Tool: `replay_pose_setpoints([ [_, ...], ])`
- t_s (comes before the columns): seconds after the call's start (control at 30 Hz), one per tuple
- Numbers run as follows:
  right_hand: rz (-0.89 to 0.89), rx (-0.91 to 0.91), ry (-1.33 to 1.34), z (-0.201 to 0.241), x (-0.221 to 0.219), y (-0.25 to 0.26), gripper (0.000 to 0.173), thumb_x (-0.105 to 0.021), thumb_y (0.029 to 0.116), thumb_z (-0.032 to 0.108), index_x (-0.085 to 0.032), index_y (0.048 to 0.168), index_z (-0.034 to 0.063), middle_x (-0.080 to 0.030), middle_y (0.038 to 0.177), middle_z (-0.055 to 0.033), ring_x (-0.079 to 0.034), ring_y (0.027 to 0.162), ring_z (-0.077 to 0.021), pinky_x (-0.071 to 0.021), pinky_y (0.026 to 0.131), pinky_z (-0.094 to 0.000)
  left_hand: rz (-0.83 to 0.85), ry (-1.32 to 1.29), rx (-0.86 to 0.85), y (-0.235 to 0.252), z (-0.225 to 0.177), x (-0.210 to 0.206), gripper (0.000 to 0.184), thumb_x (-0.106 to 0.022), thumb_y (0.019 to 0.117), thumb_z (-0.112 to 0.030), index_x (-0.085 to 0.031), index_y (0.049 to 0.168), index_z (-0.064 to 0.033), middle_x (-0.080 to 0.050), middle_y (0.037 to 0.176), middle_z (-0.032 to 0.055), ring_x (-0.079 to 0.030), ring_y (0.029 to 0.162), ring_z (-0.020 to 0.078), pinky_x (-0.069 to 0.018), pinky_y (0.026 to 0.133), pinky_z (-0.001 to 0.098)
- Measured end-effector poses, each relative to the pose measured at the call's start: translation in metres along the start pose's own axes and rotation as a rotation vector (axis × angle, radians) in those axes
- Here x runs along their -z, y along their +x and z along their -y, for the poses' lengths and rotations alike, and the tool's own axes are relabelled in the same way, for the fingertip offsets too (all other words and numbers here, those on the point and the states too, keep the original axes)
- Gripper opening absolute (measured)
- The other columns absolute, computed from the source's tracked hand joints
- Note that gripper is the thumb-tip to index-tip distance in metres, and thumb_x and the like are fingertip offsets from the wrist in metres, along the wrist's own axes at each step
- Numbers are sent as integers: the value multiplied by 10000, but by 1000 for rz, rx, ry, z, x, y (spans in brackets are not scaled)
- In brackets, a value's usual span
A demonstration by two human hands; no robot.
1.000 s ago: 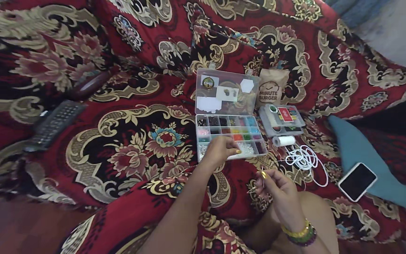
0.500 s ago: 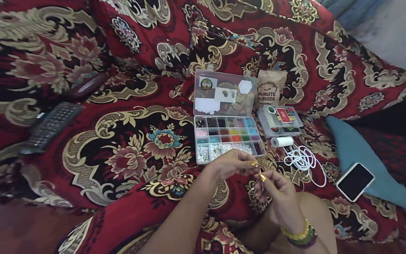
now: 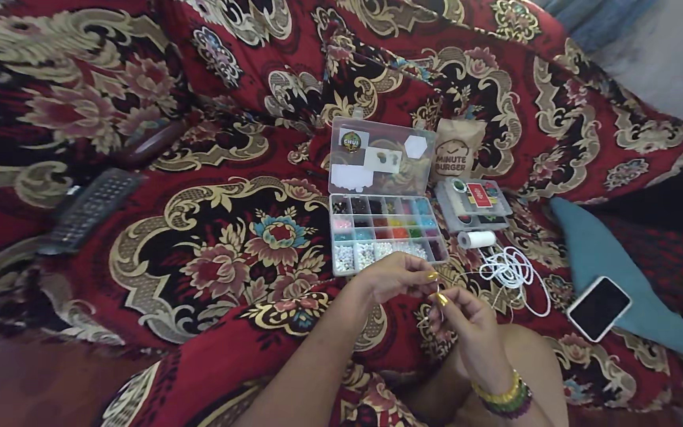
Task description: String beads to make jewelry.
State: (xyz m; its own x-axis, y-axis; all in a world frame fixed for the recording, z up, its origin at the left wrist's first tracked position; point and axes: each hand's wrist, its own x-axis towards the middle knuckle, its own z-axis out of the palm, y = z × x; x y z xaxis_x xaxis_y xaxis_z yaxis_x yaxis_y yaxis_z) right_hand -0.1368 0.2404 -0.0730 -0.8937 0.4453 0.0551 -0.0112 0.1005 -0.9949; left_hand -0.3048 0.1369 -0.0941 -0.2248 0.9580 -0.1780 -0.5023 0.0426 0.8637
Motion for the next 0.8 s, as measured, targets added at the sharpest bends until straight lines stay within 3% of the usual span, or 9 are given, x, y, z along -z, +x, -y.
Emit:
replay_pose_setpoints([
  [0.8, 3, 11, 1, -3, 0, -1, 160, -546, 991, 58, -701, 972, 18, -727, 756, -27, -684, 599, -82, -588, 547, -219, 16, 70, 3, 0, 0, 1, 173, -561, 1028, -80, -681, 909, -115, -718, 826, -71, -669, 734, 20, -554, 690, 210],
])
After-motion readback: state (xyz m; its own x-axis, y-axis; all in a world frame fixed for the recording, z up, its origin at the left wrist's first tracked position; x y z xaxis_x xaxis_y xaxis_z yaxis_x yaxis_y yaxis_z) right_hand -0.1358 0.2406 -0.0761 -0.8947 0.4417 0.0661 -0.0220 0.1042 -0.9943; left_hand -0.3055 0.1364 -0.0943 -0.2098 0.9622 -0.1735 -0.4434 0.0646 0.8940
